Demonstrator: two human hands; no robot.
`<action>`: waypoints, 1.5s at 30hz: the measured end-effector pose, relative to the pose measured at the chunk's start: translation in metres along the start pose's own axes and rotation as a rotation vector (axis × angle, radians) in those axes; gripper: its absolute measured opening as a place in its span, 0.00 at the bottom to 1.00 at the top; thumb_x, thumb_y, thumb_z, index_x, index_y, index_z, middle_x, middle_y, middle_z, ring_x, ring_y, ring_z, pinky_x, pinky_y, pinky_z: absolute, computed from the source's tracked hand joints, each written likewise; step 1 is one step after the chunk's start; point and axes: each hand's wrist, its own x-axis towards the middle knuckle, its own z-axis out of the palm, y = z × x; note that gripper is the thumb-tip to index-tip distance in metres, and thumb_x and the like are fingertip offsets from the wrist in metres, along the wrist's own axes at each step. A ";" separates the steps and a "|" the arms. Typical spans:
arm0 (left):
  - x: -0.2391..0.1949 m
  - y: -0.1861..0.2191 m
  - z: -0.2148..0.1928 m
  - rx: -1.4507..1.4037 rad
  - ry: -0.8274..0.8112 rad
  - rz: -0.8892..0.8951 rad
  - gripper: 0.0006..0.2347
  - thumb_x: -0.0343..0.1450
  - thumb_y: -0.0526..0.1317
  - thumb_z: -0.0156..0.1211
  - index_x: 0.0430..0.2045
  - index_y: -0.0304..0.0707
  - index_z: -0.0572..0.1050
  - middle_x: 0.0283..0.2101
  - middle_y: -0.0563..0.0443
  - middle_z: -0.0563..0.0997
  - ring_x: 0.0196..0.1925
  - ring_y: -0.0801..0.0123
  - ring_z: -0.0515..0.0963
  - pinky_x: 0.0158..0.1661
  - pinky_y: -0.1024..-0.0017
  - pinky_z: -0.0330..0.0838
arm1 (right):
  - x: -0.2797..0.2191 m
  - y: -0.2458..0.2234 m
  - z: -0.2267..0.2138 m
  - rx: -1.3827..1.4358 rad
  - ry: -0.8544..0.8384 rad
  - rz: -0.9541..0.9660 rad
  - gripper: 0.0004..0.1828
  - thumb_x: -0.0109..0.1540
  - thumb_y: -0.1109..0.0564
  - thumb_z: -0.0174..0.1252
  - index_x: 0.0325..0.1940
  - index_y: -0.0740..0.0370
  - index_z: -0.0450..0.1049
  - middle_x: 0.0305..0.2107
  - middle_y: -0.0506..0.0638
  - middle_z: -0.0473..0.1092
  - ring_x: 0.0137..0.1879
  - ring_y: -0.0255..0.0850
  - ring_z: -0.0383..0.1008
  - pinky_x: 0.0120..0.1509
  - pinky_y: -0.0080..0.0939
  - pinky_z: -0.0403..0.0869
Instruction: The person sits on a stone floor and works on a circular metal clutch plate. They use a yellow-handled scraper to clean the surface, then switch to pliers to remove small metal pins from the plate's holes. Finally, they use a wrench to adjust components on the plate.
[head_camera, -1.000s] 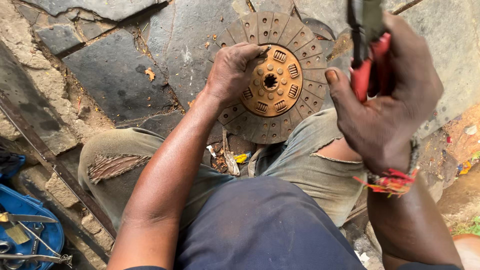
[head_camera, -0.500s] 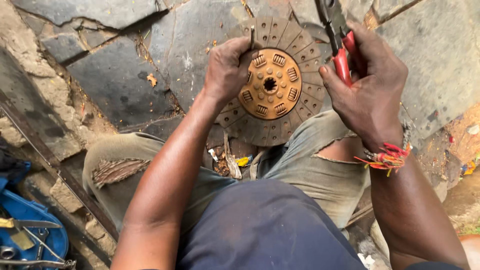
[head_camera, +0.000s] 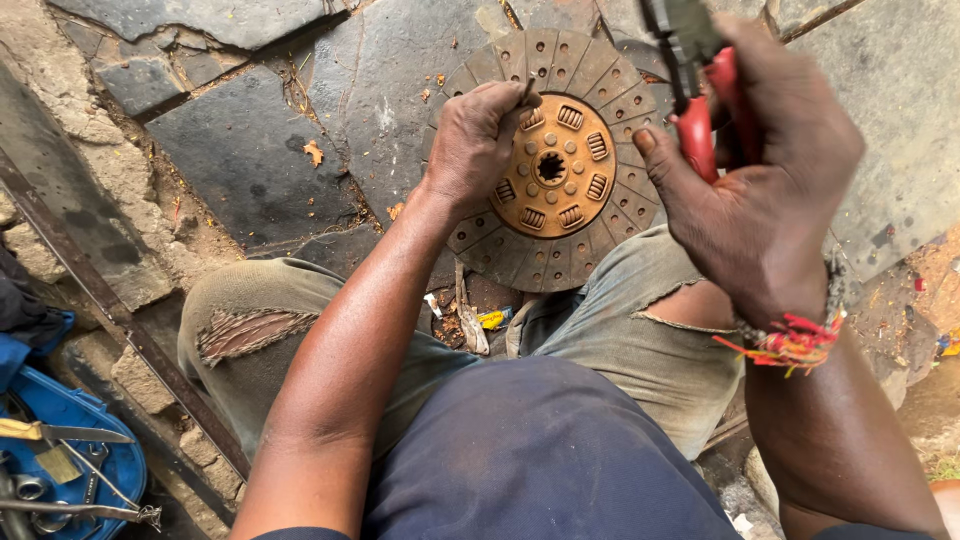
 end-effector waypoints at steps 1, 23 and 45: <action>-0.002 0.001 -0.002 0.005 -0.009 0.026 0.04 0.75 0.32 0.58 0.35 0.39 0.80 0.32 0.52 0.83 0.34 0.72 0.83 0.35 0.71 0.80 | 0.000 0.001 0.005 -0.008 0.061 0.006 0.30 0.63 0.64 0.73 0.65 0.68 0.68 0.42 0.54 0.71 0.42 0.36 0.74 0.47 0.34 0.77; -0.032 0.003 -0.029 -0.121 0.094 -0.245 0.03 0.71 0.33 0.66 0.26 0.39 0.80 0.28 0.56 0.84 0.30 0.79 0.80 0.31 0.76 0.79 | -0.020 -0.008 0.021 0.027 -0.213 0.145 0.32 0.61 0.66 0.73 0.68 0.65 0.71 0.46 0.53 0.75 0.49 0.33 0.75 0.56 0.34 0.77; -0.059 0.006 -0.017 0.018 0.178 0.172 0.07 0.69 0.30 0.63 0.39 0.36 0.80 0.39 0.42 0.83 0.39 0.57 0.84 0.40 0.65 0.79 | -0.018 -0.032 0.030 -0.147 -0.182 -0.028 0.22 0.64 0.60 0.73 0.60 0.58 0.73 0.37 0.52 0.71 0.39 0.45 0.74 0.44 0.44 0.74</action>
